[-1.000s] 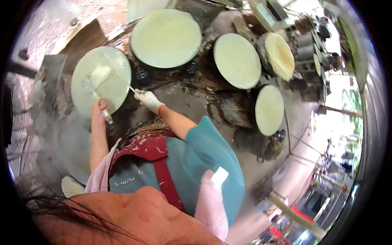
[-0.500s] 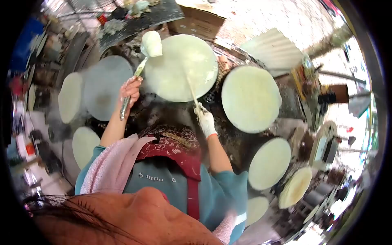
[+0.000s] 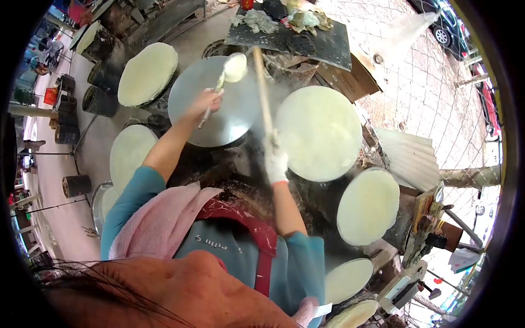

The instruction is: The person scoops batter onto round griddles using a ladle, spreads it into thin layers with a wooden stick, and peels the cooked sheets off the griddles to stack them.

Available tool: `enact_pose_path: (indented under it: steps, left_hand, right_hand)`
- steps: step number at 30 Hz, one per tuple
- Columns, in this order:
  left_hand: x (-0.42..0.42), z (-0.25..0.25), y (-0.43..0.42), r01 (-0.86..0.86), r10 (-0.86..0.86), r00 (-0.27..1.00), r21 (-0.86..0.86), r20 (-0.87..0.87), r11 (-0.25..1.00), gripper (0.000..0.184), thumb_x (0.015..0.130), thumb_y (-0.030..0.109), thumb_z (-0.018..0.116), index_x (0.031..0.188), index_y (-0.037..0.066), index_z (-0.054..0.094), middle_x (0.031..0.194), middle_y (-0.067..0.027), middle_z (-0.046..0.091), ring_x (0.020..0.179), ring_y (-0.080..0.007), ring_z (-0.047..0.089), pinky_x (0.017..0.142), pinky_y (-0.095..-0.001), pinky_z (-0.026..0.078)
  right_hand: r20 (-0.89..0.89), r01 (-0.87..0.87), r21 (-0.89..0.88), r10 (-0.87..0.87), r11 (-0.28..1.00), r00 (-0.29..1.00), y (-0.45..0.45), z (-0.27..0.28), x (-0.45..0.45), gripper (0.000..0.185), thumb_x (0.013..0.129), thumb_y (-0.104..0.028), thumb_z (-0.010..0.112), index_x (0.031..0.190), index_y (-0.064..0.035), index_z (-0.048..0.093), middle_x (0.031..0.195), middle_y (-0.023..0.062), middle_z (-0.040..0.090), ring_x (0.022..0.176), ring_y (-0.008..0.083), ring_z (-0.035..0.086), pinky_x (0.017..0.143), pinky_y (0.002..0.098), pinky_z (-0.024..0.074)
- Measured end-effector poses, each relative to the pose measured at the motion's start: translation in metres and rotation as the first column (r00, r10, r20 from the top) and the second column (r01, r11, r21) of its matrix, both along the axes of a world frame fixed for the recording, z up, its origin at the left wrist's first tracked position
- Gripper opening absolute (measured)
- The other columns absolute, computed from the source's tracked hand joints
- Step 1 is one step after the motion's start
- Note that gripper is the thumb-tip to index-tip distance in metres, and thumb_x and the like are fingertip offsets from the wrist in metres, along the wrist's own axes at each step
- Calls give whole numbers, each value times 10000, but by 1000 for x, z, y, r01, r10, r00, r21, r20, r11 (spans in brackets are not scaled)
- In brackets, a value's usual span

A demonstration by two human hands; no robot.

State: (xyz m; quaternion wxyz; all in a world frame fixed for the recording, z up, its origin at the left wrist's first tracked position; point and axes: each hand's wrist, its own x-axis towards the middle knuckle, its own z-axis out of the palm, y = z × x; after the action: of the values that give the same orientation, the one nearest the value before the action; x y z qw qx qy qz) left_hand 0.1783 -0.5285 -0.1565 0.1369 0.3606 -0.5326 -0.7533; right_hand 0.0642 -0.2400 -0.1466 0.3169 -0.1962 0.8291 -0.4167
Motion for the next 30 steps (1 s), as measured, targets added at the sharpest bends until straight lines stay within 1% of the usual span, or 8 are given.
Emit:
enact_pose_path:
  steps: [2, 3, 8, 12, 18, 22, 28, 30]
  left_hand:
    - [5, -18, -14, -25, 48, 986, -141, 158, 990, 215, 906, 211, 602, 808, 52, 496, 598, 20, 456, 473, -72, 411, 430, -251, 323]
    - [9, -17, -11, -38, 79, 981, -227, 177, 973, 222, 897, 220, 615, 813, 47, 503, 611, 11, 476, 478, -77, 426, 434, -256, 330]
    - [58, -44, -28, -76, 327, 912, -682, 247, 728, 257, 845, 210, 657, 891, -21, 551, 656, -87, 549, 562, -212, 528, 559, -352, 442]
    - [100, -17, -15, -137, 345, 921, -682, 179, 718, 346, 863, 171, 649, 1079, -69, 527, 752, -144, 602, 643, -204, 579, 603, -340, 470]
    - [159, -8, 7, -351, 433, 900, -674, -51, 650, 312, 913, 139, 589, 1141, -59, 509, 675, -95, 549, 562, -134, 514, 514, -281, 421]
    - [186, -5, 19, -273, 392, 918, -631, 54, 726, 196, 926, 151, 556, 994, -32, 536, 649, -111, 547, 555, -189, 537, 514, -320, 421]
    - [221, -4, 40, -297, 494, 856, -638, 151, 710, 213, 921, 189, 541, 851, -10, 515, 629, -118, 509, 544, -198, 499, 529, -333, 407]
    - [234, 4, 53, -298, 524, 820, -608, 232, 736, 214, 920, 188, 541, 843, -9, 513, 627, -114, 504, 554, -183, 498, 533, -333, 402]
  right_hand:
    - [-276, -180, 239, 245, 954, 930, -44, -54, 15, 540, 918, -451, 512, 1329, -100, 510, 849, 204, 660, 792, 239, 643, 741, 346, 491]
    - [-214, -142, -29, 133, 989, 968, -49, -104, 23, 525, 920, -396, 525, 1344, -89, 486, 927, 224, 665, 845, 285, 656, 779, 366, 489]
    - [63, 105, -222, -93, 969, 994, -58, -74, 31, 466, 928, -182, 590, 1336, 10, 472, 983, 41, 656, 833, 95, 581, 796, 236, 473]
    - [531, 149, -192, -25, 970, 847, -101, -46, 65, 405, 925, -171, 603, 1271, 25, 525, 897, 13, 616, 798, 78, 562, 759, 204, 459]
    - [295, 27, -396, 99, 918, 950, -92, -48, 28, 327, 921, -122, 583, 1213, 24, 555, 955, 38, 635, 790, 83, 569, 690, 198, 475]
    - [478, -83, 69, 40, 994, 878, -122, -29, 42, 336, 896, -198, 635, 1167, -2, 607, 686, -35, 559, 496, 62, 452, 439, 204, 358]
    - [289, -209, -320, 306, 924, 907, -114, -49, -11, 269, 909, -214, 613, 1082, -8, 636, 838, -14, 612, 703, 31, 500, 649, 164, 412]
    - [400, -17, -318, 150, 948, 904, -119, -64, -37, 211, 911, -214, 610, 1017, -34, 645, 772, -37, 578, 630, 37, 495, 554, 173, 408]
